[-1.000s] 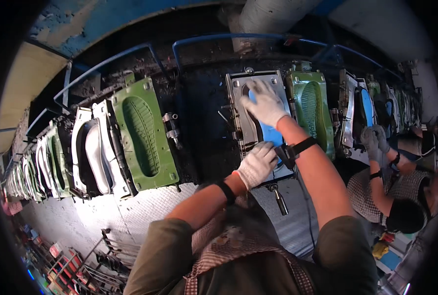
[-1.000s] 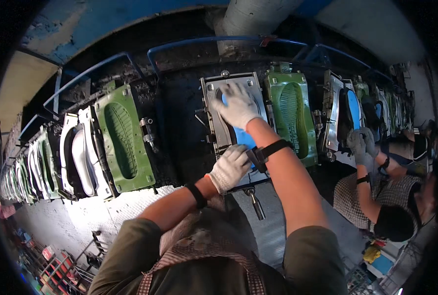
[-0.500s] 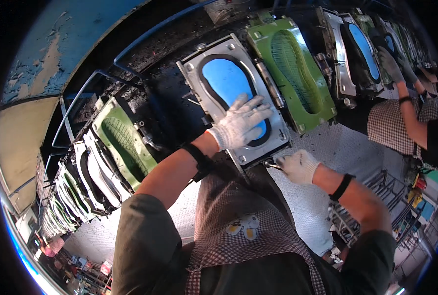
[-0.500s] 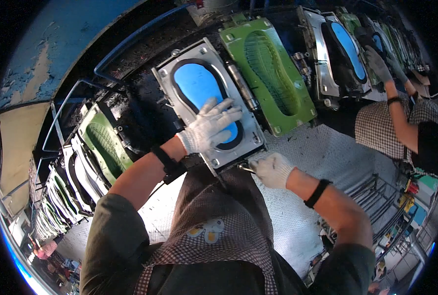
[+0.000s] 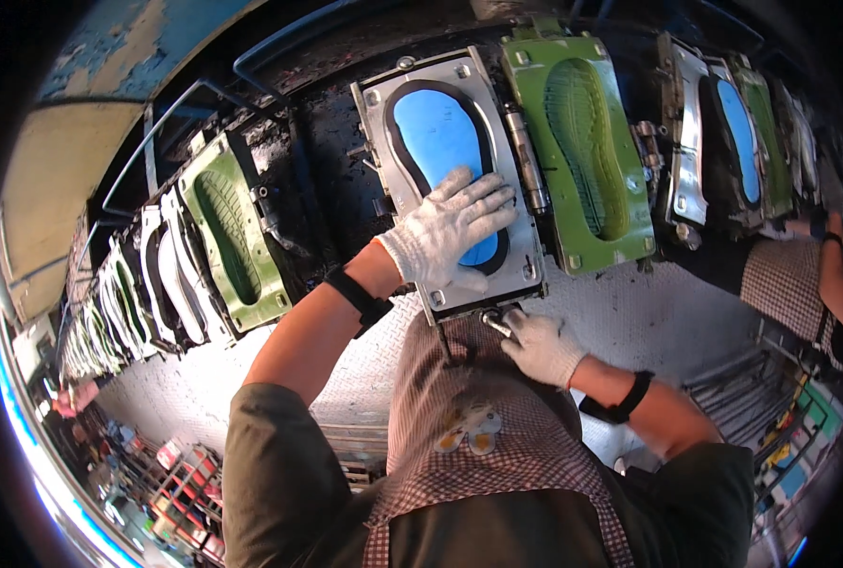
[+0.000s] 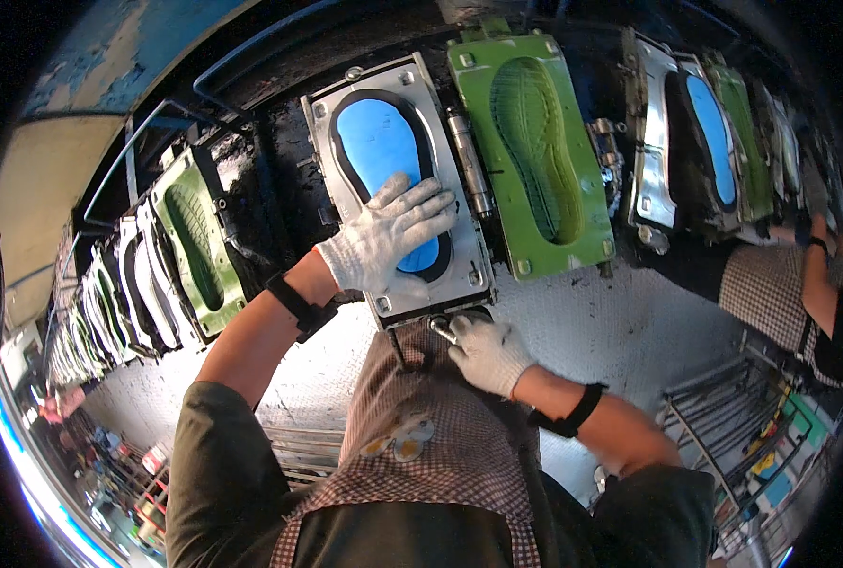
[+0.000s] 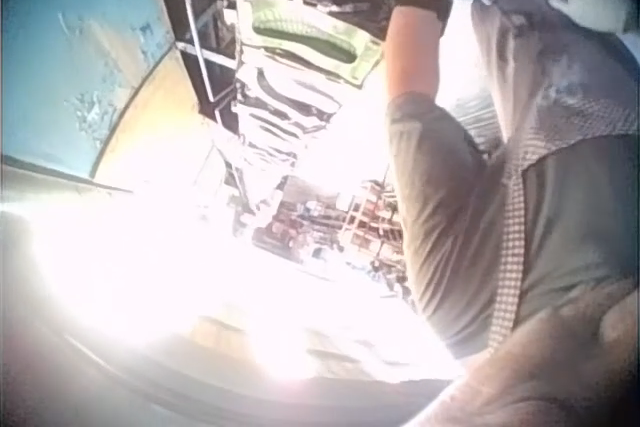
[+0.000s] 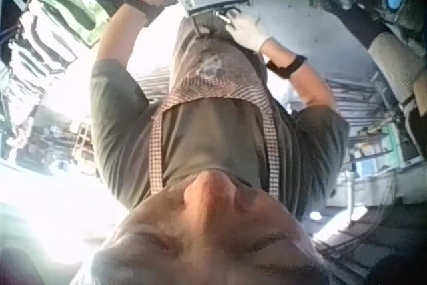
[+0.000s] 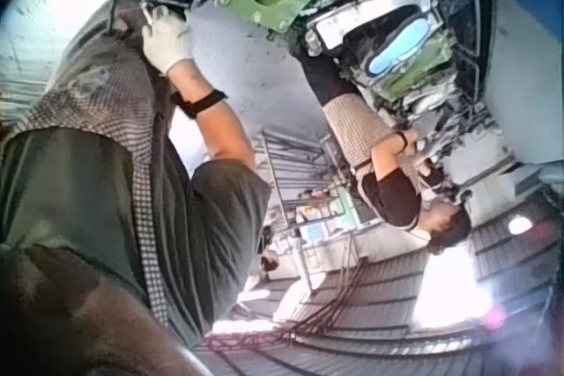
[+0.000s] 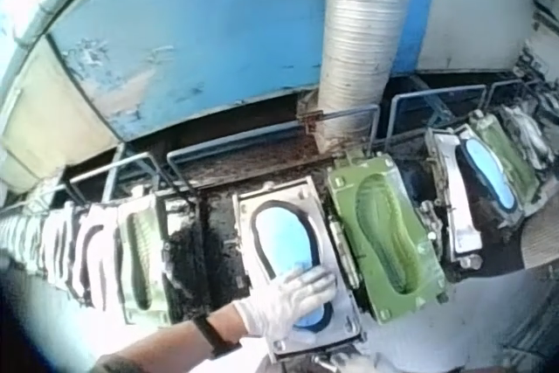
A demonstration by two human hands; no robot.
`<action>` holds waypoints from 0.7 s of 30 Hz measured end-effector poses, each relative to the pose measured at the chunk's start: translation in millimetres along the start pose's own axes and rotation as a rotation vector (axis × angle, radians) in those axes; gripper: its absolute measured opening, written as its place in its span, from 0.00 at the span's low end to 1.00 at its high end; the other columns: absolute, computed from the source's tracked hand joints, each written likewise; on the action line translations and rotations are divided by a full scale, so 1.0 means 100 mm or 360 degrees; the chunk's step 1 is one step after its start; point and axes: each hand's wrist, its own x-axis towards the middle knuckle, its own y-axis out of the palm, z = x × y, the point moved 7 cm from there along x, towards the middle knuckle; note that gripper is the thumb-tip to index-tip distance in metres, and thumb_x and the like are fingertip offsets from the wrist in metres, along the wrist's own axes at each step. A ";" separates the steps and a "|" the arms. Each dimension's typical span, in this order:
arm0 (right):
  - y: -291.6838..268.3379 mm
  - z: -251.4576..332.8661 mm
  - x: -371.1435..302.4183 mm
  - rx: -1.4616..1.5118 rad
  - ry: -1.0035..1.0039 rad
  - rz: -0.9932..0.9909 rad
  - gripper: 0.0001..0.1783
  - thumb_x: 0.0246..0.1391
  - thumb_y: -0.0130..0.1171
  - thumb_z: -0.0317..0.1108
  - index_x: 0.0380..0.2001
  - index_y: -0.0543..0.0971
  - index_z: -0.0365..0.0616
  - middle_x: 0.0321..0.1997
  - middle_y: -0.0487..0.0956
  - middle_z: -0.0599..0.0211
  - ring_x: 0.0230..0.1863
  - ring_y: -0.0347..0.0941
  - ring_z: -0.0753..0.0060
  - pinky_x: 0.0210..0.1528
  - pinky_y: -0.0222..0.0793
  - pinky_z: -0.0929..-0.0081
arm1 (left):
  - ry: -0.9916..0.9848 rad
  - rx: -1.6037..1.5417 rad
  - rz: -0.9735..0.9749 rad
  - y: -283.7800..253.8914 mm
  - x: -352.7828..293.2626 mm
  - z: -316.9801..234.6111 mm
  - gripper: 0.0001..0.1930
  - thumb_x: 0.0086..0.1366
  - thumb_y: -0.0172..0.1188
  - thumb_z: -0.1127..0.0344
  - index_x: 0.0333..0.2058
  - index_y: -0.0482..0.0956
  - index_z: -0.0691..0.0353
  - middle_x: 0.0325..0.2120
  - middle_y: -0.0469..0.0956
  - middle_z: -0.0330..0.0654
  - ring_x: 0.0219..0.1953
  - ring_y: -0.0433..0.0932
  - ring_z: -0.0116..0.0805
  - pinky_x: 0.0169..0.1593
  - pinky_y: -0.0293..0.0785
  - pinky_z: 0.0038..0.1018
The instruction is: Assembling shoe components on a factory assembly line.
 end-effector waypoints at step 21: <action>-1.09 0.19 0.95 0.0427 -0.0447 -0.1663 0.12 0.58 0.58 0.34 0.26 0.77 0.35 0.30 0.76 0.56 0.35 0.73 0.52 0.39 0.68 0.61 | -0.0805 -0.0400 -0.1446 0.18 -0.56 0.08 0.09 0.60 0.60 0.70 0.39 0.79 0.66 0.37 0.80 0.49 0.41 0.78 0.48 0.47 0.73 0.34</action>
